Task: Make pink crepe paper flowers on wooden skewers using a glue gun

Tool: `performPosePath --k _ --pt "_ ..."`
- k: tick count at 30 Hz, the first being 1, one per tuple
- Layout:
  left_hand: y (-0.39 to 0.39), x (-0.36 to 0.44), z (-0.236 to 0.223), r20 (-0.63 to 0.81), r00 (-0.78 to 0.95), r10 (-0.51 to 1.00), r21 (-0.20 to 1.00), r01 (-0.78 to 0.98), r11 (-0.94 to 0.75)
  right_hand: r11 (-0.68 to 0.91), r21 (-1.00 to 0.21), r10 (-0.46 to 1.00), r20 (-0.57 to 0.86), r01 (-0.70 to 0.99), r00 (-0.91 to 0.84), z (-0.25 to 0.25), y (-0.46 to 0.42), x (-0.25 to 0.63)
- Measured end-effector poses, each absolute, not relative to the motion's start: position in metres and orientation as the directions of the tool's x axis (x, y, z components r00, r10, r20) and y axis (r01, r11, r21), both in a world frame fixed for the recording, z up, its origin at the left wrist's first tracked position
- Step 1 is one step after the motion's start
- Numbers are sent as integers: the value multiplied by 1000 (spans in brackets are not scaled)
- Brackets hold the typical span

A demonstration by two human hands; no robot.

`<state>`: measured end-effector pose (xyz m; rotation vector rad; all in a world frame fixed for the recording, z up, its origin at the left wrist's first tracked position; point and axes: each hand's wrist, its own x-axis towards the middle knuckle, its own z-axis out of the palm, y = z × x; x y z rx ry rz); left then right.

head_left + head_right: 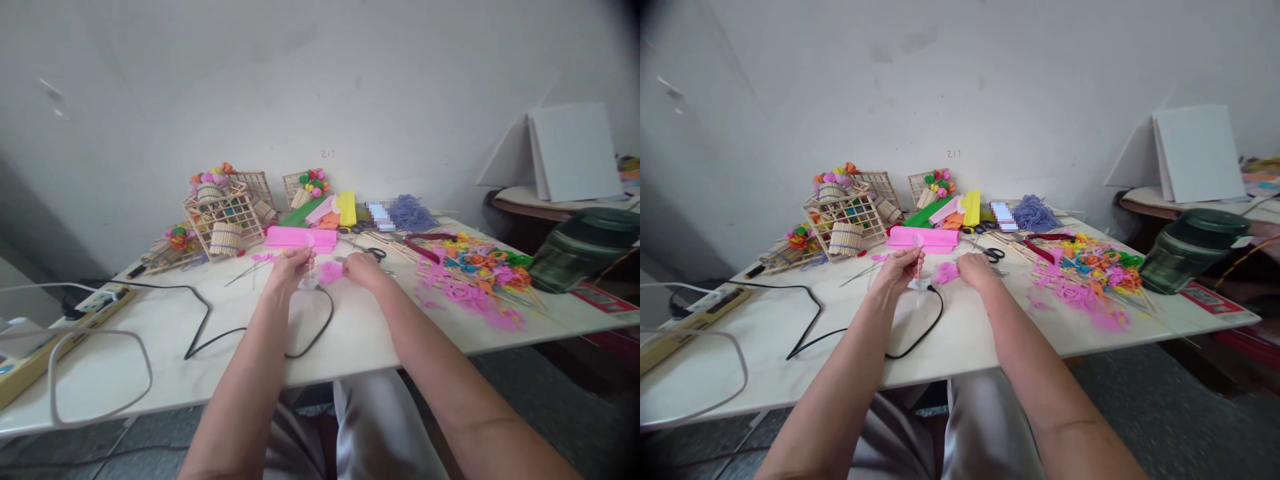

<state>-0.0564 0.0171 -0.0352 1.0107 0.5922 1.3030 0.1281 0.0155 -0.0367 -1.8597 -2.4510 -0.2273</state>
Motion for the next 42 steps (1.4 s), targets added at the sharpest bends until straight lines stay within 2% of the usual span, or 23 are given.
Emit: performPosePath --k 5,8,14,18,20,23,30,34,39,41,42 --pt "18 -57 -35 174 219 960 862 -505 -41 287 92 942 154 954 -298 -40 18 130" --pt "18 -57 -35 163 222 961 867 -498 -32 280 57 936 207 958 -286 -42 23 135" --pt "16 -56 -35 147 224 963 886 -464 -27 351 -123 799 556 928 -229 -40 24 139" --pt "14 -54 -34 147 211 966 896 -443 -39 448 -202 711 671 871 -209 -38 20 134" --pt "14 -54 -34 149 205 967 899 -435 -47 504 -198 681 689 840 -246 -38 19 131" --pt "14 -54 -34 144 217 966 902 -431 -37 565 -122 629 704 816 -330 -37 17 129" --pt "14 -58 -32 93 262 961 923 -384 15 561 149 588 620 814 -519 -36 13 127" --pt "13 -58 -31 72 245 967 943 -332 14 572 220 583 569 790 -580 -33 9 127" --pt "13 -57 -33 46 232 972 953 -301 26 603 185 607 525 776 -597 -29 4 124" --pt "14 -57 -34 70 233 970 950 -313 7 622 78 631 538 779 -558 -30 4 122" --pt "14 -57 -34 88 235 968 946 -323 -7 634 -17 648 557 773 -520 -31 5 121"
